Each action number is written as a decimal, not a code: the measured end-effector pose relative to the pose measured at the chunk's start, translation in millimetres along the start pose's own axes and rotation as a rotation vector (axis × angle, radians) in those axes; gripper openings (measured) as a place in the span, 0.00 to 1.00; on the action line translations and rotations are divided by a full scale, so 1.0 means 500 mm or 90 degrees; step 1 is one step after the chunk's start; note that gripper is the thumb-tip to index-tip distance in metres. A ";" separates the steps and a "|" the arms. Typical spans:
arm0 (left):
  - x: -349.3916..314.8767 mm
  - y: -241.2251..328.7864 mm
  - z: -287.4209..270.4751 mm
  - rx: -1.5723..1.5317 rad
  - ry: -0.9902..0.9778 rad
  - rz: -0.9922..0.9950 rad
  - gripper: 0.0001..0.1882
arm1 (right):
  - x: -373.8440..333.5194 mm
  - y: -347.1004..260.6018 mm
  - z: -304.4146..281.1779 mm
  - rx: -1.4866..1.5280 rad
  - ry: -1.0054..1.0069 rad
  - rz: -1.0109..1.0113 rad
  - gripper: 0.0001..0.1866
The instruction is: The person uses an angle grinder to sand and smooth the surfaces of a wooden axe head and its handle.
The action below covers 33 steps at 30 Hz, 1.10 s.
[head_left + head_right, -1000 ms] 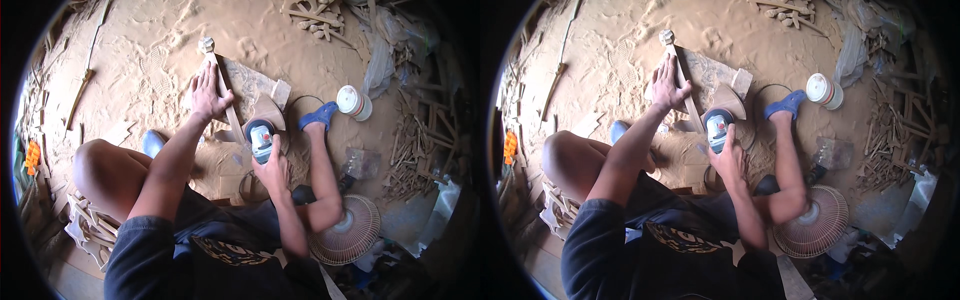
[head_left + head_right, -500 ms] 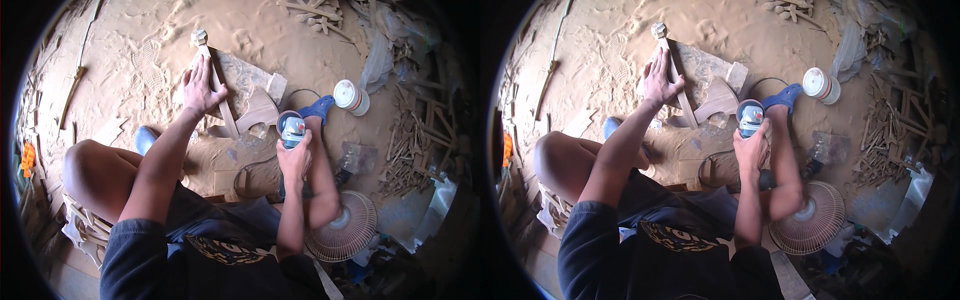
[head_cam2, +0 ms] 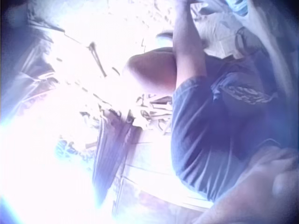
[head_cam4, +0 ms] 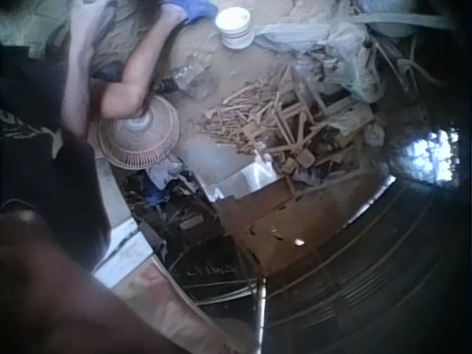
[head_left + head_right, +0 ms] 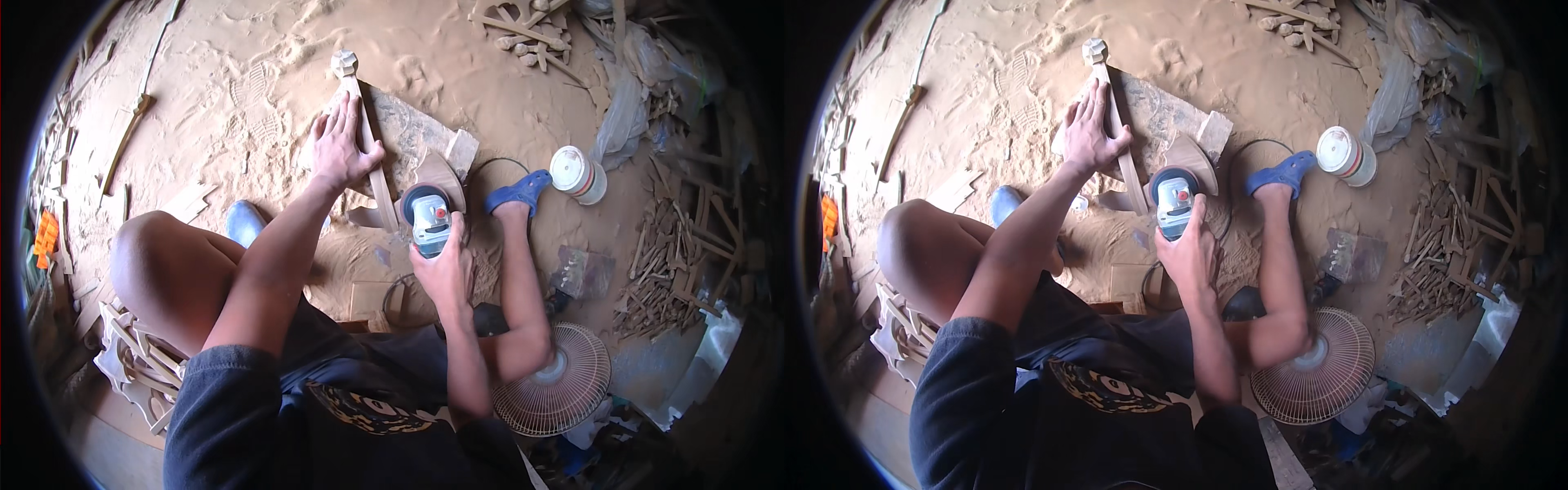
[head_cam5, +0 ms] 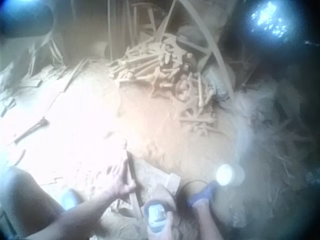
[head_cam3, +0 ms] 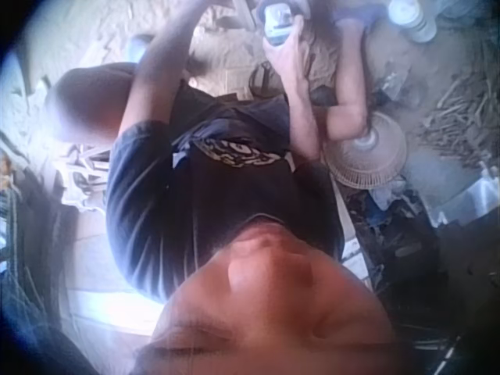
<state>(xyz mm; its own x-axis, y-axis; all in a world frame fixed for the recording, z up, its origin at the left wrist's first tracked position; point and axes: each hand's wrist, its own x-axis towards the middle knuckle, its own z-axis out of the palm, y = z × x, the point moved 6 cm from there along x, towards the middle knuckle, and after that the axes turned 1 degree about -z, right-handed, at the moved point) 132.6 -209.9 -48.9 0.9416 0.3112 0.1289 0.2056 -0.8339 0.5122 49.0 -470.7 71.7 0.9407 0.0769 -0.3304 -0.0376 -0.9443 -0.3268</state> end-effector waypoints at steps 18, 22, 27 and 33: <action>0.001 -0.001 0.010 -0.010 0.006 -0.006 0.58 | 0.029 -0.024 0.023 -0.021 0.009 -0.021 0.51; 0.000 -0.007 0.010 -0.010 0.034 0.012 0.58 | 0.050 -0.015 0.015 -0.004 0.057 -0.025 0.51; 0.004 0.003 0.007 -0.008 0.033 0.020 0.57 | 0.079 0.054 -0.020 0.013 0.127 0.086 0.50; 0.004 0.006 0.001 -0.002 0.016 0.010 0.57 | 0.089 0.051 -0.035 0.064 0.091 0.054 0.52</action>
<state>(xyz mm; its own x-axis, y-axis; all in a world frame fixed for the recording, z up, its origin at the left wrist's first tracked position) 135.3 -211.9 -47.5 0.9375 0.3099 0.1585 0.1901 -0.8374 0.5125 95.9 -496.8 64.1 0.9706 -0.0542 -0.2344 -0.1456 -0.9080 -0.3928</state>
